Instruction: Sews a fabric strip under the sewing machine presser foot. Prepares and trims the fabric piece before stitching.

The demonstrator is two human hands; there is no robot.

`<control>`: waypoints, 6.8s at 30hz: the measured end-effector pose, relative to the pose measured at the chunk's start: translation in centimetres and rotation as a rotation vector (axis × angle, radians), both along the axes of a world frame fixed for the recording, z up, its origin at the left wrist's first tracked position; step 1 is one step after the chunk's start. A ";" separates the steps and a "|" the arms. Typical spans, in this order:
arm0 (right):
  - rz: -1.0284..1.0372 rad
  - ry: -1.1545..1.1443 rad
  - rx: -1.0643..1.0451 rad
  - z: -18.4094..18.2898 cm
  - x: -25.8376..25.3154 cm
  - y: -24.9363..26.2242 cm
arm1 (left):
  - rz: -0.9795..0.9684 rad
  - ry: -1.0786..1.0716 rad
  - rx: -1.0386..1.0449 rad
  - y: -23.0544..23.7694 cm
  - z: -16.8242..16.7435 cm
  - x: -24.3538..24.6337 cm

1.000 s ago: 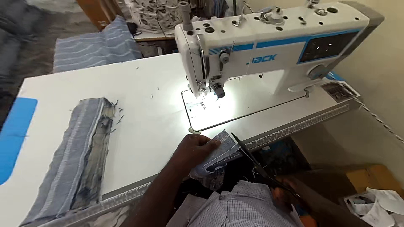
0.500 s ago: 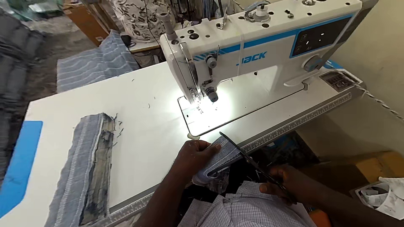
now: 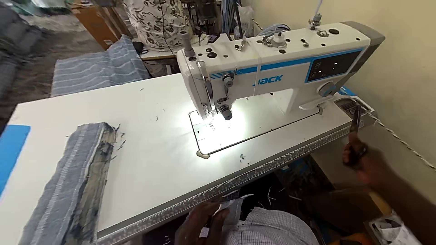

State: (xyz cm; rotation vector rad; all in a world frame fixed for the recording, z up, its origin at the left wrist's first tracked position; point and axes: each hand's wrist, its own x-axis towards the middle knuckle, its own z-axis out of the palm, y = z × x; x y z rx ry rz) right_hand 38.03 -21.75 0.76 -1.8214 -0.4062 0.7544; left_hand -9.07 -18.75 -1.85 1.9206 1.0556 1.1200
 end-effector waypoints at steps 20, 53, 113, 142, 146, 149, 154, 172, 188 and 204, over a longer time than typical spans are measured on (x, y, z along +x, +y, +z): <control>1.342 -1.230 0.532 -3.2 -19.1 10.2 | 0.206 -0.229 -0.345 3.6 1.7 -1.5; 0.409 -0.348 -0.418 5.2 8.2 10.3 | 0.154 -0.265 -0.870 6.3 2.2 3.2; 0.170 -0.295 -0.365 3.3 10.1 5.7 | 0.104 -0.282 -0.360 1.4 1.9 -0.4; 1.005 -0.136 0.725 3.6 -27.8 5.8 | 0.065 -0.327 -0.220 1.6 6.3 -0.4; 0.985 -0.232 0.757 4.0 -27.6 6.2 | 0.072 -0.331 -0.174 1.3 6.5 0.1; 0.991 -0.247 0.786 4.2 -27.6 6.4 | 0.088 -0.285 -0.074 1.5 7.0 0.2; 0.981 -0.274 0.828 4.8 -27.6 6.2 | 0.139 -0.260 0.036 1.7 7.7 0.4; 1.022 -0.435 0.854 4.3 -27.1 6.4 | -0.059 0.082 0.258 3.4 8.9 -2.0; 1.043 0.260 0.736 6.0 -26.5 5.4 | -0.381 -0.623 -0.387 4.1 9.2 -2.4; 1.065 0.012 0.951 5.2 -26.2 8.1 | -0.069 -0.259 0.138 1.8 8.4 -0.1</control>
